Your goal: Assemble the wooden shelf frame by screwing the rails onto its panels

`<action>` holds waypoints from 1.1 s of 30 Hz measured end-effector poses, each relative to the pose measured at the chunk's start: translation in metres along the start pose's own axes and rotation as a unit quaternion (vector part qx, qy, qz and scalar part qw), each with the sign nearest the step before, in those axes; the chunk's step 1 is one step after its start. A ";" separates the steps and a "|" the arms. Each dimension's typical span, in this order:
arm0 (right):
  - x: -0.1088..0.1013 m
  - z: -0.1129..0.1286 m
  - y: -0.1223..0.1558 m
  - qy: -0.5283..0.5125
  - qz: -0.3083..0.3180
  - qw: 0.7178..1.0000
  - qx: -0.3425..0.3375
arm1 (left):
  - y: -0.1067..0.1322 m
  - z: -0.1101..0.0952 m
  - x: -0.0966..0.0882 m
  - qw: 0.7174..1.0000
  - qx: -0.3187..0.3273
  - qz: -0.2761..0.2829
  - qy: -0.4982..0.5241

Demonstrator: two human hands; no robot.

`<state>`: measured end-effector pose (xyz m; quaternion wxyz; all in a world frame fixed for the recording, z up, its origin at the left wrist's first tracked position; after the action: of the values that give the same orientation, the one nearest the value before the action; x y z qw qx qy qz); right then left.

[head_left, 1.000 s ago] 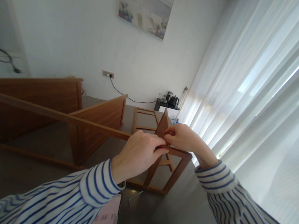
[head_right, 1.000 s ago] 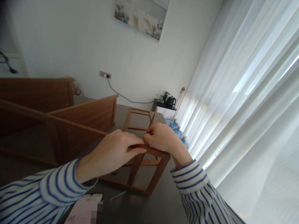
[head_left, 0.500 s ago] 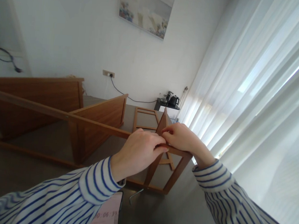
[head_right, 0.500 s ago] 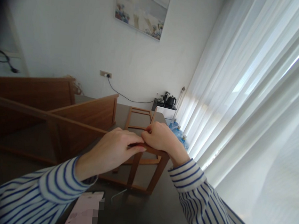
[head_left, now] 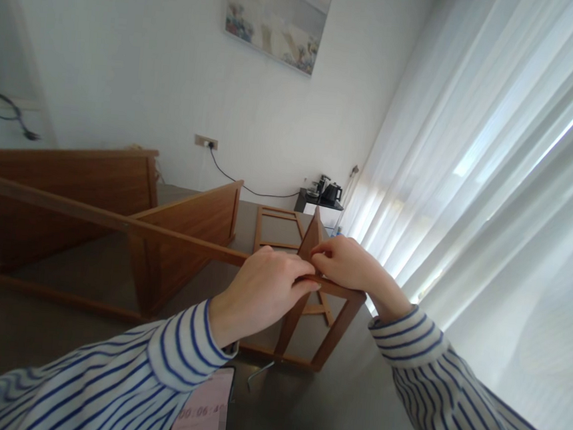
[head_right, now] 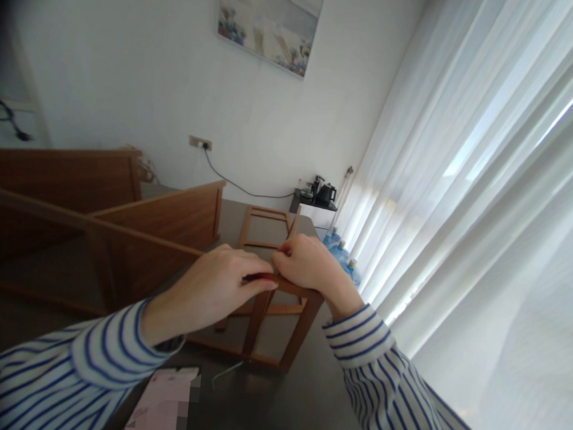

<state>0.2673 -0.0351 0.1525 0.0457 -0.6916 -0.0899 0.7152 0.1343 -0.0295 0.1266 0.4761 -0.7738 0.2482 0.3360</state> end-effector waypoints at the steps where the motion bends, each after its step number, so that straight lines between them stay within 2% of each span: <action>1: 0.000 0.000 0.000 0.000 0.000 1.000 -0.002 | 0.000 0.000 0.000 1.000 0.000 -0.001 0.000; 9: 0.000 0.001 -0.001 -0.005 0.005 1.000 -0.009 | -0.004 -0.001 -0.001 1.000 0.002 0.005 0.002; 20: 0.001 -0.005 -0.003 -0.078 0.016 0.997 0.001 | -0.007 0.000 0.001 1.000 -0.012 0.019 -0.002; 33: 0.011 -0.016 -0.007 -0.157 0.025 0.987 -0.003 | -0.015 0.016 0.004 0.995 -0.084 0.048 0.034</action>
<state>0.2829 -0.0251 0.1422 0.0111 -0.5729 -0.0814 0.8155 0.1429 -0.0095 0.1270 0.3837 -0.8092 0.2722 0.3520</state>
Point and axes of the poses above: each hand's wrist, its own y-axis away from the middle knuckle, its own x-axis out of the palm, z = x × y, the point moved 5 cm from there along -y, towards the middle knuckle, and after that the axes turned 7 degrees about y, right-handed, at the moved point
